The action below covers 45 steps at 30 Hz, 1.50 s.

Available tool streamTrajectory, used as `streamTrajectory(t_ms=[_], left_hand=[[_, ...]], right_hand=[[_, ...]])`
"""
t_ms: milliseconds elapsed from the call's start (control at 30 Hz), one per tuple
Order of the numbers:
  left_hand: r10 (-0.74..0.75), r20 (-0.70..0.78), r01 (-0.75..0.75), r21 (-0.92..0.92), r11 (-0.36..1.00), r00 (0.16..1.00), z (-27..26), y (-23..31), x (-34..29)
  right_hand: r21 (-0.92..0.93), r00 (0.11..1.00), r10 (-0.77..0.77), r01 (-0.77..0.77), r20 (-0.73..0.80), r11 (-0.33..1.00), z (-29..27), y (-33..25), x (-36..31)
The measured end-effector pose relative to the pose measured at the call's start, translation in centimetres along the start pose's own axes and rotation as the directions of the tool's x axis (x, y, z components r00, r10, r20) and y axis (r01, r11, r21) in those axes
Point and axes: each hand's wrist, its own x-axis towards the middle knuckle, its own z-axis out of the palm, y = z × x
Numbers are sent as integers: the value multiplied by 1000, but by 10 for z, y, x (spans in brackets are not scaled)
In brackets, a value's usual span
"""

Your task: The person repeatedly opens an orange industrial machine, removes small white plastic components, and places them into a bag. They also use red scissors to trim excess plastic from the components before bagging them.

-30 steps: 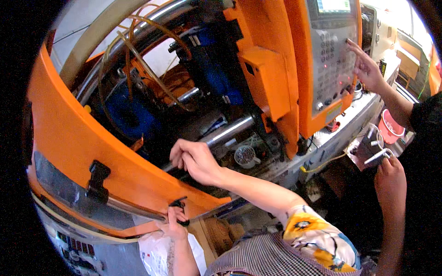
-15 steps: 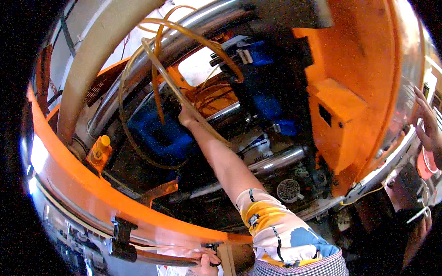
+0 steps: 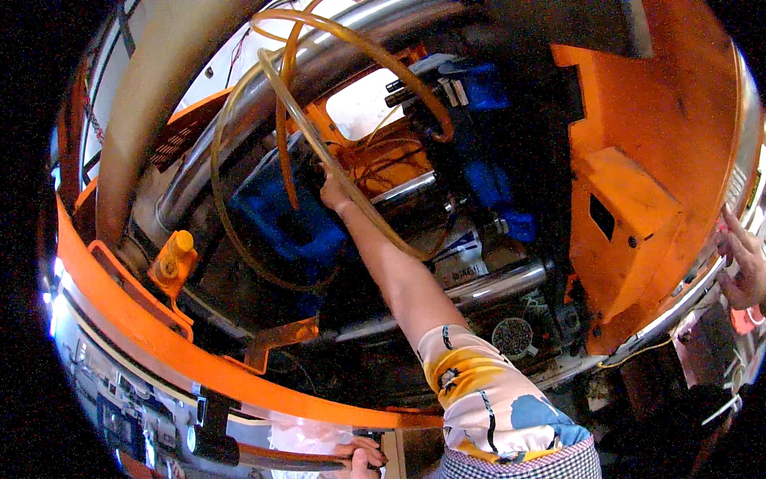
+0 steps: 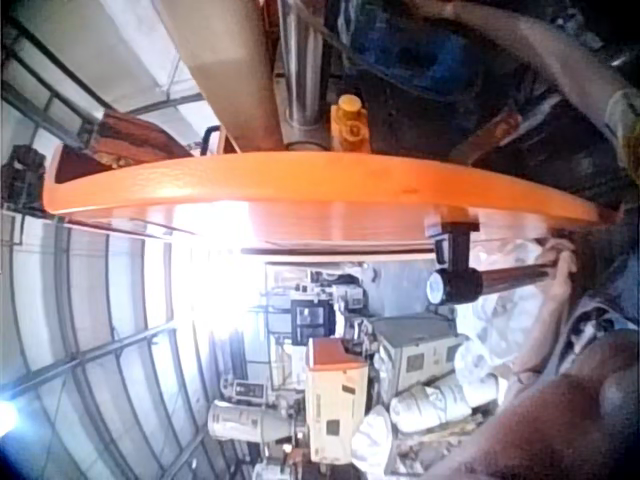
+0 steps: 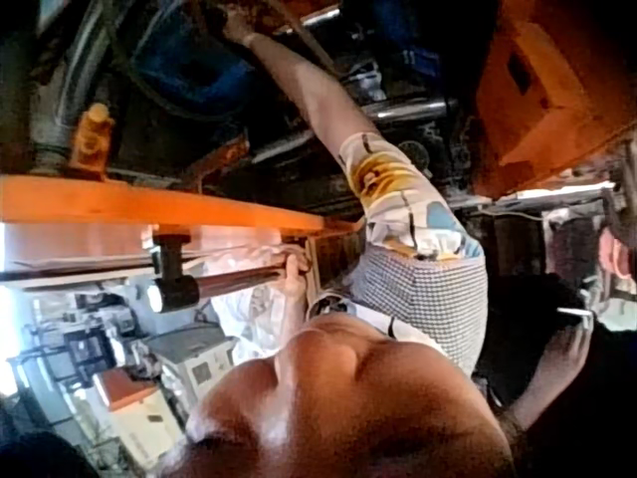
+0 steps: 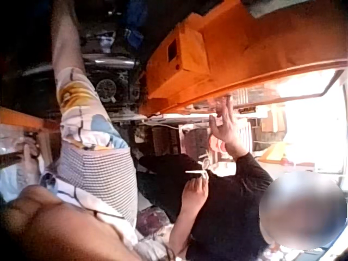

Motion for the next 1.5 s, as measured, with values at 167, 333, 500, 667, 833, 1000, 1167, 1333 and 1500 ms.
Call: streamTrajectory(t_ms=[167,333,500,667,833,1000,1167,1333,1500], left_hand=[[8,4,-7,-24,1000,1000,-2,-2,-4],[-113,-62,108,-82,991,992,17,1,0],[11,-30,-11,-1,1000,999,6,-14,-8],[126,262,-146,59,988,957,25,5,-5],[217,408,-132,-226,965,887,63,9,-10],[321,481,-131,-386,913,816,102,-9,-14],[371,511,-144,-428,892,776,131,-6,-20],[334,487,-137,-396,908,807,155,2,-27],[426,530,-238,-388,891,733,179,-12,-25]], right_hand=[[-42,1000,-16,16,1,999,-7,1,-4],[5,968,-122,126,-219,992,-60,7,-33],[160,930,-363,368,-62,916,-195,-106,-253],[-92,956,-267,257,-120,962,-303,-86,-401],[-225,936,71,-156,-345,962,-343,-57,-495],[-510,970,12,-139,-244,849,-358,-57,-552],[-502,968,23,-150,-251,852,-365,-63,-568],[-618,978,112,-198,-176,761,-369,-40,-578],[-884,665,740,-279,103,374,-368,-13,-584]])
